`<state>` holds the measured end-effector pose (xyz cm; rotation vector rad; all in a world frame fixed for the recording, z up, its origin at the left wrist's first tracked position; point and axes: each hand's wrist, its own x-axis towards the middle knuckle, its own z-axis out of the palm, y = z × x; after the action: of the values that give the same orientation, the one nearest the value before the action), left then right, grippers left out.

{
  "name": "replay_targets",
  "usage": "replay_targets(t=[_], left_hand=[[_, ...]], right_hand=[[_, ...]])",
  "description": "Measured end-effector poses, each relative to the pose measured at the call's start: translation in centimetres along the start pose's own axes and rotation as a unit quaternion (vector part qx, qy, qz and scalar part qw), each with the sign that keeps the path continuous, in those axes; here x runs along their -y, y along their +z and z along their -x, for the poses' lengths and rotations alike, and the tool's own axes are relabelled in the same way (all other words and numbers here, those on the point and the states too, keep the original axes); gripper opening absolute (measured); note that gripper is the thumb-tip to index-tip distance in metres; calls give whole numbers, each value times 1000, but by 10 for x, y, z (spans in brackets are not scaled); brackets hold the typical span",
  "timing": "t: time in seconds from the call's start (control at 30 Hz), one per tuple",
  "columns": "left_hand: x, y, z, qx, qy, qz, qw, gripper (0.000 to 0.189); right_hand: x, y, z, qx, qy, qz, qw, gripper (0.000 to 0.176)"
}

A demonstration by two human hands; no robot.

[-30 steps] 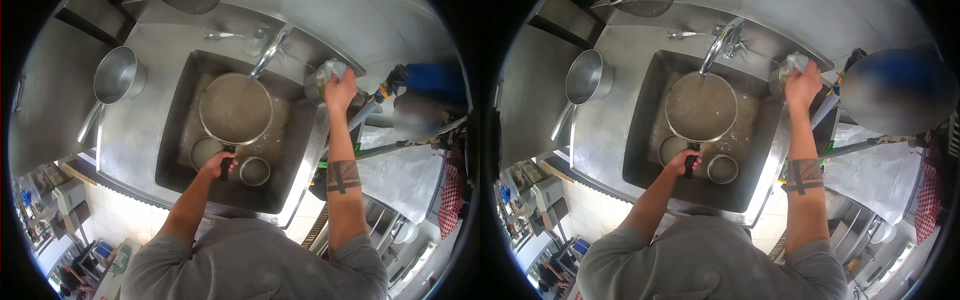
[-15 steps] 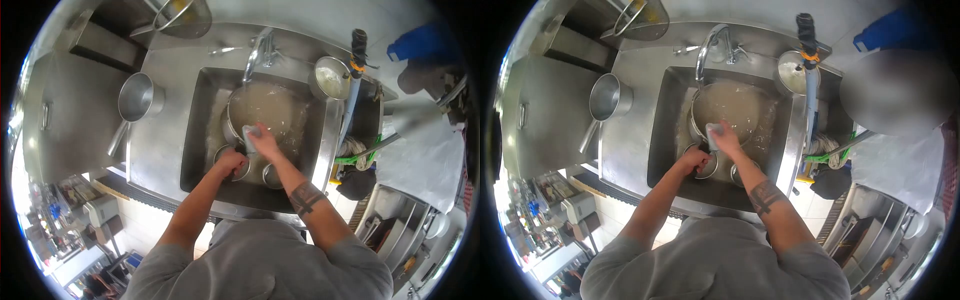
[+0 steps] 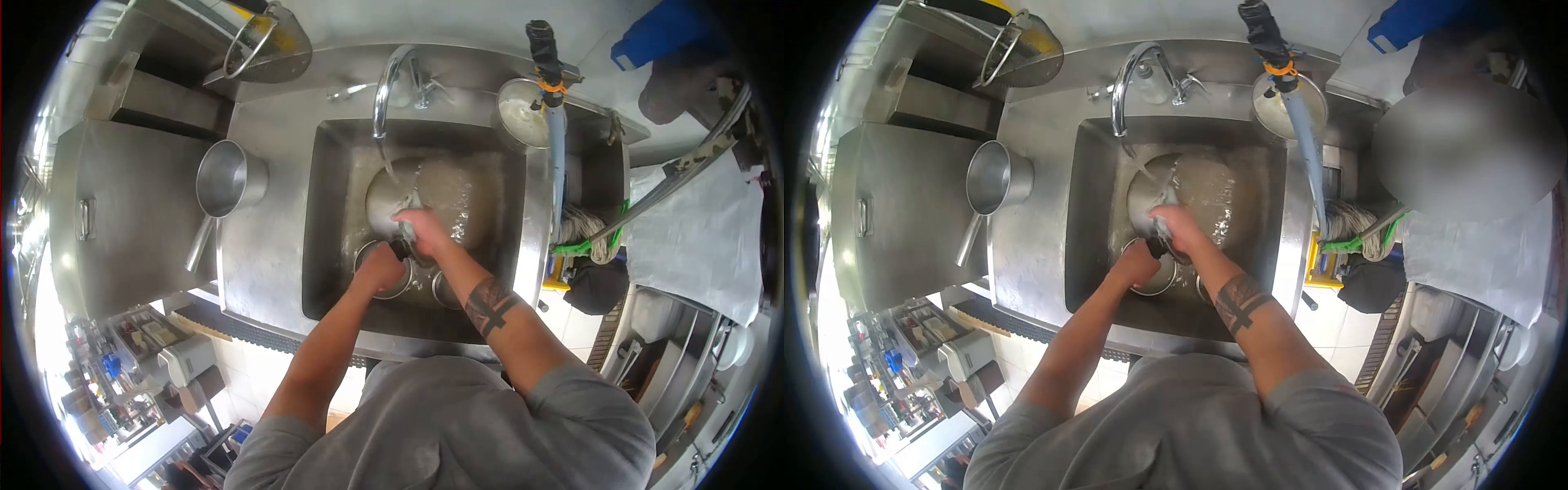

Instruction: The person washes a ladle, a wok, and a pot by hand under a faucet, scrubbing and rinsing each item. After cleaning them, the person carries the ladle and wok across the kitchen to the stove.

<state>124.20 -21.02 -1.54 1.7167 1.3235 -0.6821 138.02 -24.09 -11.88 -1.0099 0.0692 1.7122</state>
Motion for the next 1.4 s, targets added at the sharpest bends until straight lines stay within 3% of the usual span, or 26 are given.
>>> replay_targets(t=[0.1,0.27,0.5,0.73,0.8,0.83,0.9,0.93,1.0,1.07,1.13,1.23,1.3,1.33,1.4], left_hand=[[5,19,0,-75,9,-80,994,54],[-6,19,30,-72,-35,-125,989,50],[14,27,71,-106,-27,-164,980,36],[49,38,94,-124,-23,-156,980,45],[103,60,58,-90,17,85,992,42],[101,55,65,-92,19,84,992,42],[86,38,91,52,-39,344,937,20],[80,36,102,51,-33,341,938,20],[69,38,127,-64,-9,212,975,16],[76,41,140,-95,6,167,981,25],[107,58,134,-288,72,75,952,42],[116,46,157,-264,13,97,959,56],[125,35,169,-262,22,99,960,58],[131,31,174,-259,31,94,961,60],[148,22,182,-258,75,111,957,62]], right_hand=[[-11,-7,6,-55,-89,-13,994,26],[-19,-6,41,-146,-22,-105,983,24],[-60,-3,62,-94,-22,-153,984,10],[-81,2,87,-19,-3,-159,987,4],[-87,6,89,14,-21,-162,986,3],[-88,8,92,16,-24,-163,986,3],[-85,13,101,52,-28,-131,990,7],[-83,18,106,52,-36,-131,989,7],[-84,30,119,88,-20,-150,985,9],[-99,33,115,99,-16,-148,984,9],[-107,39,118,113,-8,-139,984,9],[-118,47,139,156,-1,-119,981,12],[-127,55,153,128,-161,88,975,28],[-127,59,155,128,-157,97,975,28],[-100,91,172,160,-19,40,986,36]])
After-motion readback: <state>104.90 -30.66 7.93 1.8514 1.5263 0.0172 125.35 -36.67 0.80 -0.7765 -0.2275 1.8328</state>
